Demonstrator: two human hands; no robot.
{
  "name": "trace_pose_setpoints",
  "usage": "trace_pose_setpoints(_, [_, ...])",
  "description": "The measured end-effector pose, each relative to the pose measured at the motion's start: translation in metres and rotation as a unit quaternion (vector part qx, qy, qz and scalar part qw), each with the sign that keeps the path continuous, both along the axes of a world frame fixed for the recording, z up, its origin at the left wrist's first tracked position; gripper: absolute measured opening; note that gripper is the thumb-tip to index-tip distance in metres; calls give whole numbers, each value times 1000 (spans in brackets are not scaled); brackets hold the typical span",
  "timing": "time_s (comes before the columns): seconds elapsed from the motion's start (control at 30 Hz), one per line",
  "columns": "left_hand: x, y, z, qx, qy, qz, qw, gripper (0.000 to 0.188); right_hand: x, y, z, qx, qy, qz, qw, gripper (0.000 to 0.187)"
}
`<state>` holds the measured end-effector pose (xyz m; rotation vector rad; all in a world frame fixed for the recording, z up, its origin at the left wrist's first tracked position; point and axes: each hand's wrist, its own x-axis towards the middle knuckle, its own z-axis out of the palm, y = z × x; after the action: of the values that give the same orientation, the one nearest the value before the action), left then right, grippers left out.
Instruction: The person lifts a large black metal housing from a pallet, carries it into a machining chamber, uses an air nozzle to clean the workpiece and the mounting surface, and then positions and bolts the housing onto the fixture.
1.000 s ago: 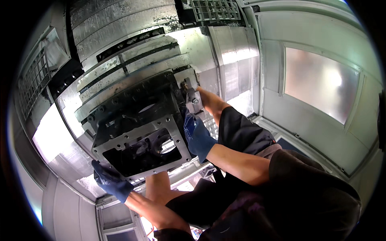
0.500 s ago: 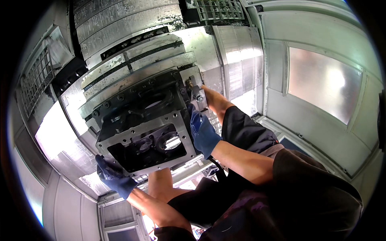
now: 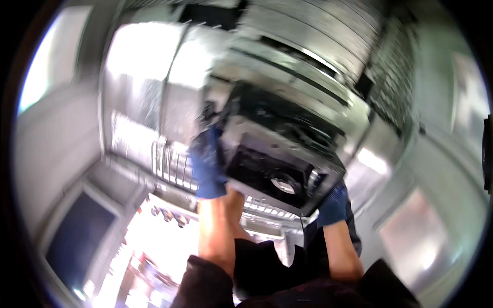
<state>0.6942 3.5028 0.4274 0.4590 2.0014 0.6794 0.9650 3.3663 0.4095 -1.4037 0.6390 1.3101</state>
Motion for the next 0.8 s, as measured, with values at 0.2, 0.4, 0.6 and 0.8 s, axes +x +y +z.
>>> trace_pose_setpoints(0.2, [-10, -4, 1, 137, 144, -85, 976, 32, -24, 23, 61, 27, -311, 571, 759, 23])
trace_pose_setpoints(0.4, [0, -20, -23, 137, 108, -38, 984, 20, -1, 5, 60, -83, -417, 742, 519, 43])
trace_pose_setpoints(0.6, [5, -17, -15, 92, 116, -15, 989, 29, 26, -4, 44, -4, -250, 546, 800, 44])
trace_pose_setpoints(0.8, [5, -8, -15, 82, 160, -31, 983, 24, 48, -11, 28, -10, -413, 746, 521, 48])
